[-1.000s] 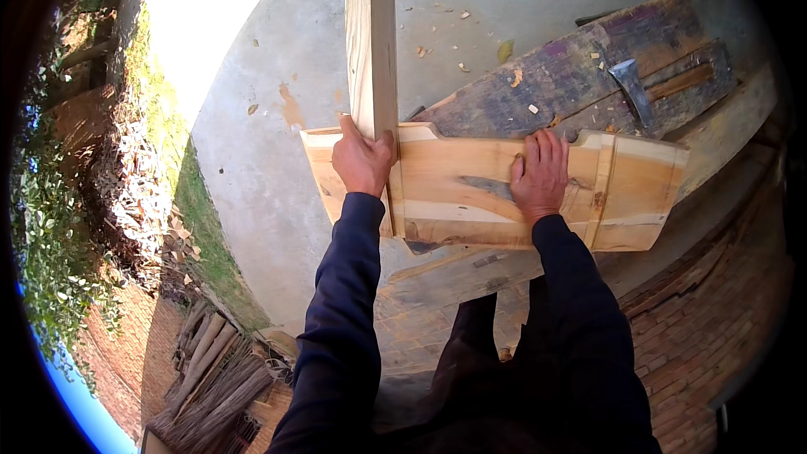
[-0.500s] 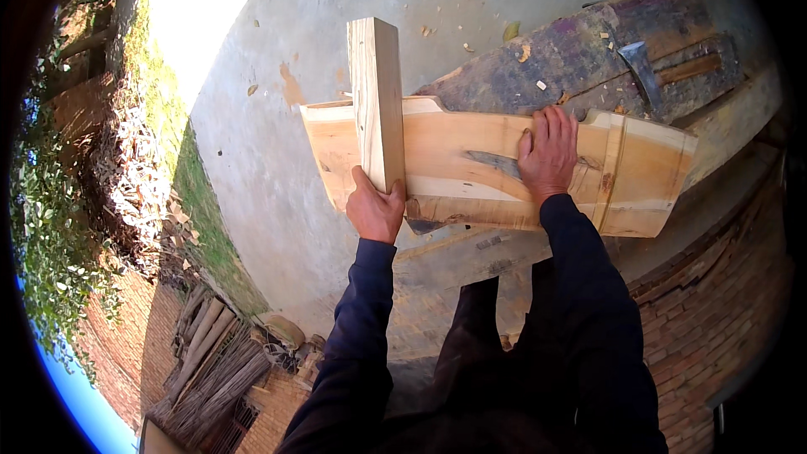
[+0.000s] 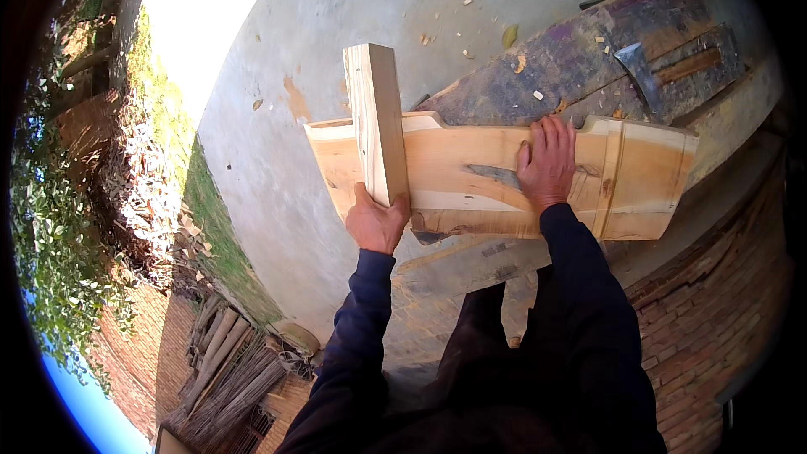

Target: The person fits wooden components together by hand, checking the alignment of joints and then using a hammer to secure one piece into place on a larger wooden frame.

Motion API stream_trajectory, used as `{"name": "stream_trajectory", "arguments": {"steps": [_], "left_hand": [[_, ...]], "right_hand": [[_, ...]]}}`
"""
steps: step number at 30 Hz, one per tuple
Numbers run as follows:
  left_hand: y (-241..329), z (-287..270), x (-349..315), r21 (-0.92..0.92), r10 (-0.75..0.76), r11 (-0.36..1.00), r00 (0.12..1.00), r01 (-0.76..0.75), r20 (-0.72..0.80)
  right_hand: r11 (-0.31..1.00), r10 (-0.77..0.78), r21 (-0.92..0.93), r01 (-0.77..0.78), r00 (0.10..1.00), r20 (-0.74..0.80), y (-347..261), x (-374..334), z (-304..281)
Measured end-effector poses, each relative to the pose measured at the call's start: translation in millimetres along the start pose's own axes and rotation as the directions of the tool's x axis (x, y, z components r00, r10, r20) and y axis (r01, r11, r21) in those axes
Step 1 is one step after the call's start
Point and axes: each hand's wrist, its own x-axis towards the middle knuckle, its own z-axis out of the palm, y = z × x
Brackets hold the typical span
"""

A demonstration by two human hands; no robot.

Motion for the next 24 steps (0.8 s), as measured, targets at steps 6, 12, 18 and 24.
{"name": "stream_trajectory", "arguments": {"steps": [6,12,18,24], "left_hand": [[19,13,25,-0.182,0.006,0.983,0.997,-0.02,-0.079],[23,15,25,-0.29,-0.058,0.956,0.998,0.049,-0.024],[20,19,23,-0.207,-0.094,0.974,0.996,0.09,-0.008],[-6,14,2,-0.121,-0.166,0.981,0.98,0.152,-0.107]], "right_hand": [[0.999,0.025,0.021,-0.027,0.997,0.075,1,2,-1],[0.996,0.064,0.044,-0.072,0.985,0.162,6,0,12],[0.996,0.075,-0.06,-0.061,0.965,0.25,12,-9,11],[0.998,-0.056,-0.03,0.062,0.982,0.179,25,-6,24]]}}
